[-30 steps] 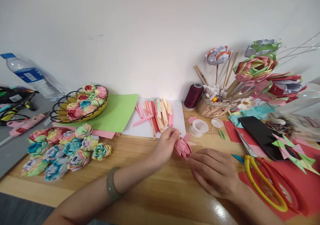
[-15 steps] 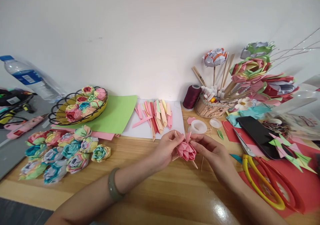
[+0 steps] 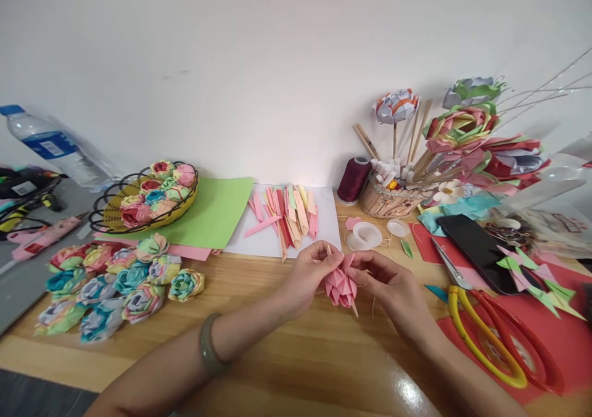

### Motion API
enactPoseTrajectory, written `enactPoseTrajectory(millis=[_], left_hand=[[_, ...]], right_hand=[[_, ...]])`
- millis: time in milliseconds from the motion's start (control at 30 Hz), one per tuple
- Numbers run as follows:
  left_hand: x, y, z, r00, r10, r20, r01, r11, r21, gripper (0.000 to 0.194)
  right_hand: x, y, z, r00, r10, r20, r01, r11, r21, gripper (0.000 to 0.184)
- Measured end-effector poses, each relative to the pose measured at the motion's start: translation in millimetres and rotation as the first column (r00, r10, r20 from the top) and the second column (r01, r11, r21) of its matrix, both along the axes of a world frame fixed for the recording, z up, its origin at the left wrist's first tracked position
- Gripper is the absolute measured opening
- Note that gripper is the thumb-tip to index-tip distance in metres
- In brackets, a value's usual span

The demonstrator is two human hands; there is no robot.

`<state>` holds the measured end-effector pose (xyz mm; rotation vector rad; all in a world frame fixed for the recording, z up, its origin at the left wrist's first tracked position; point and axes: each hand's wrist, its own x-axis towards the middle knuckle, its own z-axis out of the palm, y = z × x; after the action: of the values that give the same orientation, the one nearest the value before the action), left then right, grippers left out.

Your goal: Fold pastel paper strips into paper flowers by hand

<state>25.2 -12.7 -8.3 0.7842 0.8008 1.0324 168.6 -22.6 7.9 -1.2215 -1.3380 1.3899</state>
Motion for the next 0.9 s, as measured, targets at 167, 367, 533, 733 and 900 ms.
enactPoseTrajectory(millis=[167, 367, 533, 733, 900], left_hand=[[-3.6, 5.3, 2.9, 0.979, 0.036, -0.199, -0.02, 0.997, 0.08, 0.011], [-4.4, -0.4, 1.7, 0.908, 0.13, -0.398, -0.008, 0.956, 0.293, 0.014], [-5.8, -4.6, 0.0, 0.843, 0.305, -0.444, -0.019, 0.84, 0.542, 0.015], [-8.4, -2.7, 0.6, 0.785, 0.509, -0.353, 0.018, 0.551, 0.834, 0.019], [-9.3, -2.0, 2.0, 0.765, 0.58, -0.278, 0.024, 0.406, 0.913, 0.018]], right_hand=[[2.1, -4.1, -4.8, 0.962, -0.122, 0.244, 0.064, 0.97, 0.235, 0.021], [2.2, -7.5, -10.6, 0.904, -0.251, 0.345, 0.044, 0.859, 0.51, 0.01], [3.5, -8.0, -13.9, 0.891, -0.308, 0.333, 0.049, 0.794, 0.605, 0.009], [7.1, -9.2, -14.7, 0.884, -0.326, 0.335, 0.045, 0.773, 0.633, 0.006], [7.1, -10.1, -12.0, 0.888, -0.317, 0.333, 0.026, 0.757, 0.653, 0.004]])
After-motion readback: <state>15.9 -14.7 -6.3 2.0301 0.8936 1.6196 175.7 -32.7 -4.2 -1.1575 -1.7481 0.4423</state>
